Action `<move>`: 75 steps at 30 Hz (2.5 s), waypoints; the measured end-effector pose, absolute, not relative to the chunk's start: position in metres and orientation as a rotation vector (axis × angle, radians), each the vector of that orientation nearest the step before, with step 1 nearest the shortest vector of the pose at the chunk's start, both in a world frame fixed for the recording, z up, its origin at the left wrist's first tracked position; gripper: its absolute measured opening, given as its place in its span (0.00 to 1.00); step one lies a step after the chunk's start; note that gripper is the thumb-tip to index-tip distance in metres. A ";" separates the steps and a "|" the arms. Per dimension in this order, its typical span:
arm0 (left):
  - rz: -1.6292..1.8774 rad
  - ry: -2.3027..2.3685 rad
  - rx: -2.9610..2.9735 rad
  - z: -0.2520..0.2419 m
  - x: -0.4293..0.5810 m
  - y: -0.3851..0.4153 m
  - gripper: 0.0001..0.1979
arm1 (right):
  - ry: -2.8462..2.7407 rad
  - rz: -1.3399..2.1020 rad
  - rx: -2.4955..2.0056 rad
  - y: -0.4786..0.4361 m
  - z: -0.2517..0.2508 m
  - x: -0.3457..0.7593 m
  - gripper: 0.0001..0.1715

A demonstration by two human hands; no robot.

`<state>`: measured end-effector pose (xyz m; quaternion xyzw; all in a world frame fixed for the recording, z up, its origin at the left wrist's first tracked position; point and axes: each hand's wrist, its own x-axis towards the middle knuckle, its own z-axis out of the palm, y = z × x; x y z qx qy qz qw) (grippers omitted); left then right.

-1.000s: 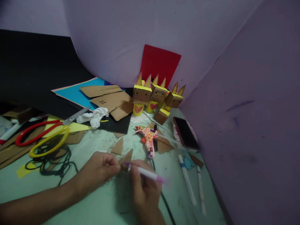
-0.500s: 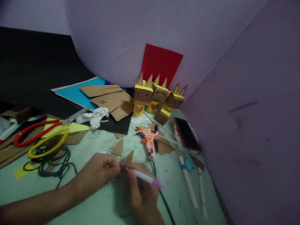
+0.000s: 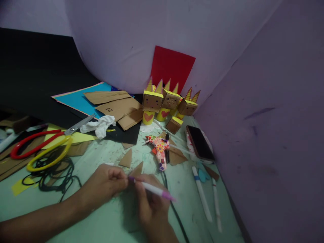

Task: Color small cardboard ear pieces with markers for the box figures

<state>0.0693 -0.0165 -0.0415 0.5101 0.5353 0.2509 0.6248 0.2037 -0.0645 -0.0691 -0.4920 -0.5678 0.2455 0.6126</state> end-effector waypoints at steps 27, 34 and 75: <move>0.557 1.217 1.235 -0.038 0.067 -0.015 0.08 | -1.252 0.500 -1.146 -0.060 -0.071 0.208 0.09; 0.558 1.212 1.220 -0.038 0.068 -0.016 0.08 | -1.266 0.538 -1.086 -0.060 -0.071 0.208 0.09; 0.463 1.631 1.806 -0.028 0.039 0.006 0.18 | -0.690 1.012 -1.073 -0.050 -0.057 0.214 0.15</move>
